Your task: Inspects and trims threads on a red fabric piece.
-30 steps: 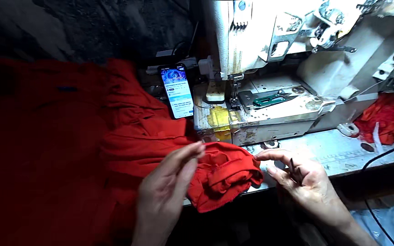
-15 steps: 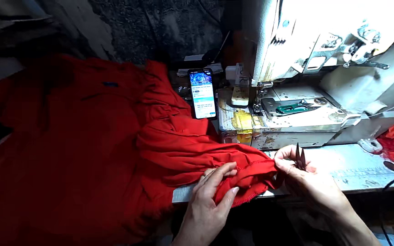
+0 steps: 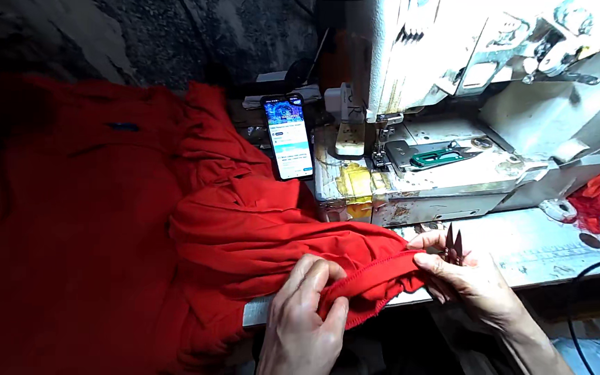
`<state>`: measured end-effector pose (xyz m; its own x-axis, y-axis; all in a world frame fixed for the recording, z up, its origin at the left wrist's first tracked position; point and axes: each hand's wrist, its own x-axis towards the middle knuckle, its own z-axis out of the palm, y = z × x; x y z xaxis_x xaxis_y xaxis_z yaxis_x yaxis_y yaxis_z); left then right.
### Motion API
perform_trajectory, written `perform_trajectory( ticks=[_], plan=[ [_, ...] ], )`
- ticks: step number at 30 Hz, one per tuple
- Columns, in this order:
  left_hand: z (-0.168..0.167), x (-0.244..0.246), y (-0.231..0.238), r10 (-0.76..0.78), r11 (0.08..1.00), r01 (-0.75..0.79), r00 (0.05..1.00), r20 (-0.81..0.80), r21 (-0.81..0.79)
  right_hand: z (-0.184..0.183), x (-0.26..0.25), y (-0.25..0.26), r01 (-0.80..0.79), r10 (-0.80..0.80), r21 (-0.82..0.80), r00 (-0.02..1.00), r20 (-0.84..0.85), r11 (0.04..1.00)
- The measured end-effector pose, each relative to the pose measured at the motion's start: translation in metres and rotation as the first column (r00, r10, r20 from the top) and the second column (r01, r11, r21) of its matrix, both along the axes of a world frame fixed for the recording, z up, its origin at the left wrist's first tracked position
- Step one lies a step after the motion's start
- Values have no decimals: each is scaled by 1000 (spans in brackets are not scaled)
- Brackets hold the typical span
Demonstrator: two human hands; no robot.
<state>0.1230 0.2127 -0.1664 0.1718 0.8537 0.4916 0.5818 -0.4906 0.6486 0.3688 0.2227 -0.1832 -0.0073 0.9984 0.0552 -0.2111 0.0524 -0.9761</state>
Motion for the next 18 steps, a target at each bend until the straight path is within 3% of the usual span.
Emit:
perform_trajectory(
  ticks=[5,8,11,14,16,18],
  plan=[
    [11,-2,0,-78,996,75,996,54,58,19,-11,-4,114,-114,-126,993,6,985],
    [14,-10,7,-182,982,188,974,131,-30,27,-15,-3,139,-145,-117,989,-43,983],
    [10,-15,6,-249,947,305,894,372,-102,13,-15,4,51,-44,43,988,-147,998],
    [1,-20,13,-255,918,381,783,567,-112,10,-21,6,-1,14,70,981,-194,998],
    [5,-18,20,-269,904,415,742,614,-105,14,-27,3,-59,70,58,973,-218,997],
    [15,-17,26,-323,910,413,775,542,-48,19,-29,0,-102,113,80,983,-148,992]
  ],
)
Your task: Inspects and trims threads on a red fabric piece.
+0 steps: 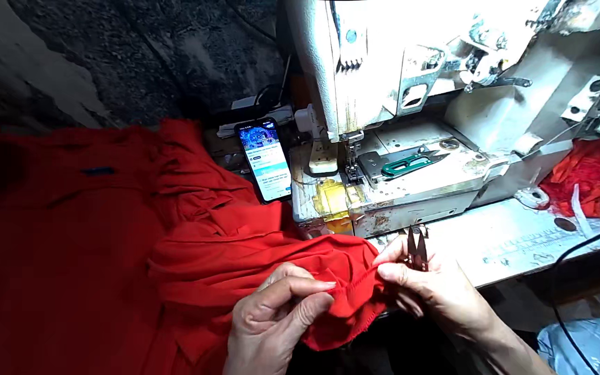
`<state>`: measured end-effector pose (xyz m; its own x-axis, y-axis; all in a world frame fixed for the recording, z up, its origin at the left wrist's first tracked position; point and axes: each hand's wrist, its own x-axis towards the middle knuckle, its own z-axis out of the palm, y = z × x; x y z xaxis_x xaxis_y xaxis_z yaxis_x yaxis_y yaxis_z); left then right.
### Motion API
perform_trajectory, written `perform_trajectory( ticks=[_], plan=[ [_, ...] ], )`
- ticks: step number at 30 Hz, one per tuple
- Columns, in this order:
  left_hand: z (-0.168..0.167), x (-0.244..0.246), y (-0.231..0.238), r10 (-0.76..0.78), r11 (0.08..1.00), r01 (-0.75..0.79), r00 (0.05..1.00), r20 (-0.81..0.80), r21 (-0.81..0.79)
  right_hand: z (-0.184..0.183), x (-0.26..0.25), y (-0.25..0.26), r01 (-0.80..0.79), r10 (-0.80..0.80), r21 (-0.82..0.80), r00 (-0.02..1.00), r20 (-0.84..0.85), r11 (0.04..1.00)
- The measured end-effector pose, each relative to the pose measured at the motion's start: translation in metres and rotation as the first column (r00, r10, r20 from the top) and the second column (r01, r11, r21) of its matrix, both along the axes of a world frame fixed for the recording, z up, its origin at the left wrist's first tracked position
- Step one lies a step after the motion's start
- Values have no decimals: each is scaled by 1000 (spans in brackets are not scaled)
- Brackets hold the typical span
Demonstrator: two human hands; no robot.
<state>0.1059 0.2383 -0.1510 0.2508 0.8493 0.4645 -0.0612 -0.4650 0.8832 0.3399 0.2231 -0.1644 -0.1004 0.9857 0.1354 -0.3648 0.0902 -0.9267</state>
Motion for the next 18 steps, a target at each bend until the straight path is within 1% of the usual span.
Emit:
perform_trajectory(
  ticks=[2,3,5,7,9,13,16,18],
  plan=[
    [8,-12,13,58,992,-44,992,-109,122,0,12,3,7,-17,68,990,139,998],
    [6,-22,22,115,982,-87,980,-165,167,-3,22,7,40,-59,96,979,197,995],
    [-12,-31,38,205,962,-142,939,-277,231,-9,33,15,122,-161,153,947,279,981],
    [-29,-31,44,243,956,-157,894,-375,247,-16,32,19,151,-216,199,907,362,968],
    [-30,-31,43,230,963,-138,868,-440,232,-20,31,20,144,-187,142,913,363,979],
    [-6,-24,33,163,972,-29,798,-580,234,-12,35,16,58,-59,13,956,289,998],
    [8,-10,31,228,955,-25,702,-675,297,-7,37,12,44,-41,-8,968,248,999],
    [12,1,33,300,928,-30,652,-697,371,-8,38,11,32,-33,6,969,244,999]
  ],
)
